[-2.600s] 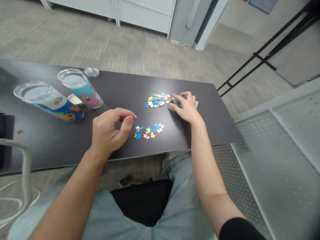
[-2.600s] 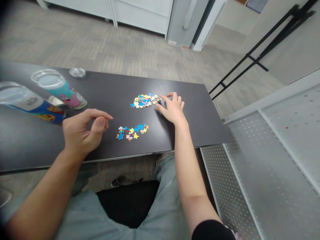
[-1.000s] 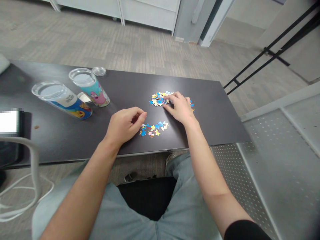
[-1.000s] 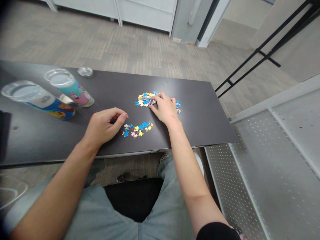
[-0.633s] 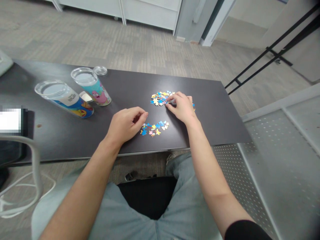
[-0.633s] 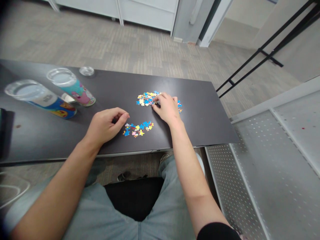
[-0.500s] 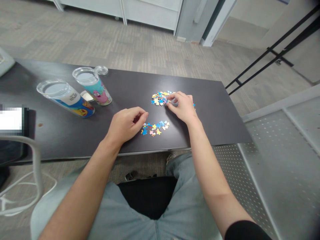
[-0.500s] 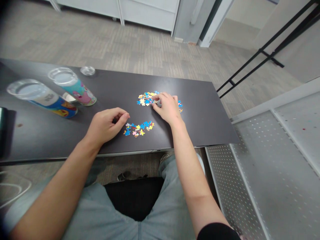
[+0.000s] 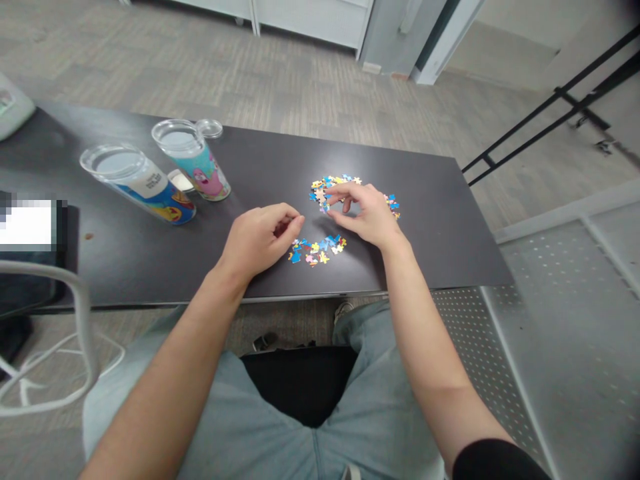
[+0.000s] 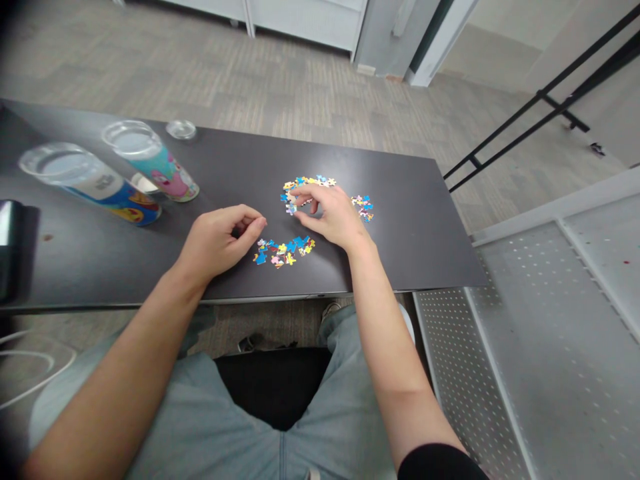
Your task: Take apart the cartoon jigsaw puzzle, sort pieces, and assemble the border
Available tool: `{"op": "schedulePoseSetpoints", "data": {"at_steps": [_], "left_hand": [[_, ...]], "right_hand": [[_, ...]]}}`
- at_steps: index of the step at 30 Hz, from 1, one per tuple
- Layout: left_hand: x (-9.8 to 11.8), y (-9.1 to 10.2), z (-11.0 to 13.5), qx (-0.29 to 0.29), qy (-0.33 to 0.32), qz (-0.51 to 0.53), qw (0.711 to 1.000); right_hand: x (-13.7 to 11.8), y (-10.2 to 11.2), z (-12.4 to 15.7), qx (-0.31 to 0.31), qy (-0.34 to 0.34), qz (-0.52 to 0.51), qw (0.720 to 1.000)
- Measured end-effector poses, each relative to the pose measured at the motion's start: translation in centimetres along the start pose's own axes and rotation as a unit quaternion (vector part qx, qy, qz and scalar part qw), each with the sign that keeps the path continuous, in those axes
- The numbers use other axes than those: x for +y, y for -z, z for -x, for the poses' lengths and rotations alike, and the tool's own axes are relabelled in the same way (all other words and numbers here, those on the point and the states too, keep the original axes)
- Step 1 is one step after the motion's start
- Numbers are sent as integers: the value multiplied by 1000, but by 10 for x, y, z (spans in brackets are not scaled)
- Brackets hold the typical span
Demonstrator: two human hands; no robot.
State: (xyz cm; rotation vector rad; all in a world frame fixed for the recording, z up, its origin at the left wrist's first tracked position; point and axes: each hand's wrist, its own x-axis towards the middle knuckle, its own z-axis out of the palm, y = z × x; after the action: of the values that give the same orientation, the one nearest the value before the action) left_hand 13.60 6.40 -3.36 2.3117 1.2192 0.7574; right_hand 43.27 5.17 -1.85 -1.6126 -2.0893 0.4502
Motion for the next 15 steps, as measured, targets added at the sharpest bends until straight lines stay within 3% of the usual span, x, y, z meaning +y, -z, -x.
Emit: {"op": "schedulePoseSetpoints", "data": {"at_steps": [6, 12, 15], "left_hand": [[4, 2, -1, -21, 10, -3, 1000], [-2, -1, -1, -29, -74, -15, 997], [-6, -7, -1, -47, -105, -35, 993]], "right_hand": [[2, 1, 0, -11, 20, -47, 999], [26, 1, -3, 111, -82, -40, 990], [37, -2, -4, 130, -110, -41, 985]]}}
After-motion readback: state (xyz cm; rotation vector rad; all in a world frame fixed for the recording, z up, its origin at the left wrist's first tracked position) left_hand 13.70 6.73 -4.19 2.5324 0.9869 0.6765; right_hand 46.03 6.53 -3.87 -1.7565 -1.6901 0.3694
